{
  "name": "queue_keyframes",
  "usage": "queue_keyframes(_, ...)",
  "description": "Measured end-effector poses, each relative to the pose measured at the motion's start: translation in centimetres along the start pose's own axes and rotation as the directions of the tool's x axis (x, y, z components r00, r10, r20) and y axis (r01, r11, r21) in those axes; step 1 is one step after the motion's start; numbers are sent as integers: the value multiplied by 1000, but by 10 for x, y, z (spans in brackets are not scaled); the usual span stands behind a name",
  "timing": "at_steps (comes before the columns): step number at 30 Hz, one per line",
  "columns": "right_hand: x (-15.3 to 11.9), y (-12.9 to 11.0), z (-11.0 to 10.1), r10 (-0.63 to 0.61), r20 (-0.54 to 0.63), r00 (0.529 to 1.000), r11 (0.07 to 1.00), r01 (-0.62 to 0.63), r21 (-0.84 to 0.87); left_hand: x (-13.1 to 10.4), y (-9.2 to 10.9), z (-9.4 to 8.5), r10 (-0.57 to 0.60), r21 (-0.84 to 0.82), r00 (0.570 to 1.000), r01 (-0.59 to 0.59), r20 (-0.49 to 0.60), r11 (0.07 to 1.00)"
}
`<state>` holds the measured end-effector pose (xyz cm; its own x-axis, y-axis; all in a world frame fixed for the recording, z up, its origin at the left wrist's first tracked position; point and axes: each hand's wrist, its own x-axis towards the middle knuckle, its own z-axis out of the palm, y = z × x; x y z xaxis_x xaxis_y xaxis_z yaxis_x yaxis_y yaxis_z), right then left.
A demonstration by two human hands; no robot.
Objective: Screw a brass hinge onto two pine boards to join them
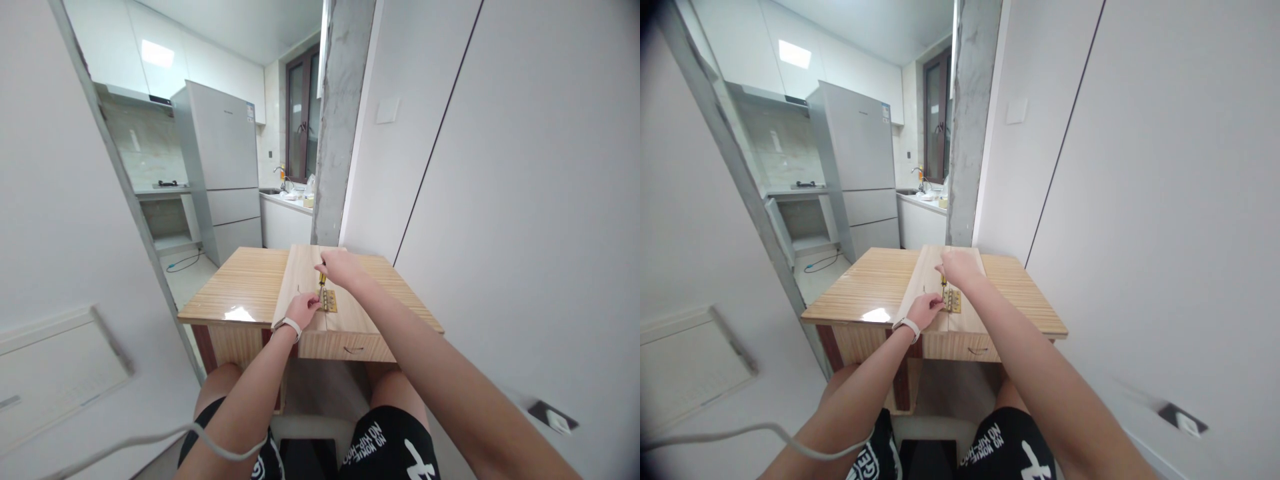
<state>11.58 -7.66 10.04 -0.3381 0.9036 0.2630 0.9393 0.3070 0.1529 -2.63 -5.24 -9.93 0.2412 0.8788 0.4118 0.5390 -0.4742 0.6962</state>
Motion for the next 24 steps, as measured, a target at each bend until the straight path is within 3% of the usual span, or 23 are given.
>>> queue_keyframes(4,3,7,0,-119,1,993,990,119,70,0,-1,0,-7,2,1000,7,6,1000)
queue_keyframes(10,7,7,2,-171,22,985,980,168,103,1,-3,1,5,20,1000,-5,6,1000)
queue_keyframes(24,0,2,-4,26,44,999,999,-24,-47,-1,1,2,0,20,1000,0,1,1000)
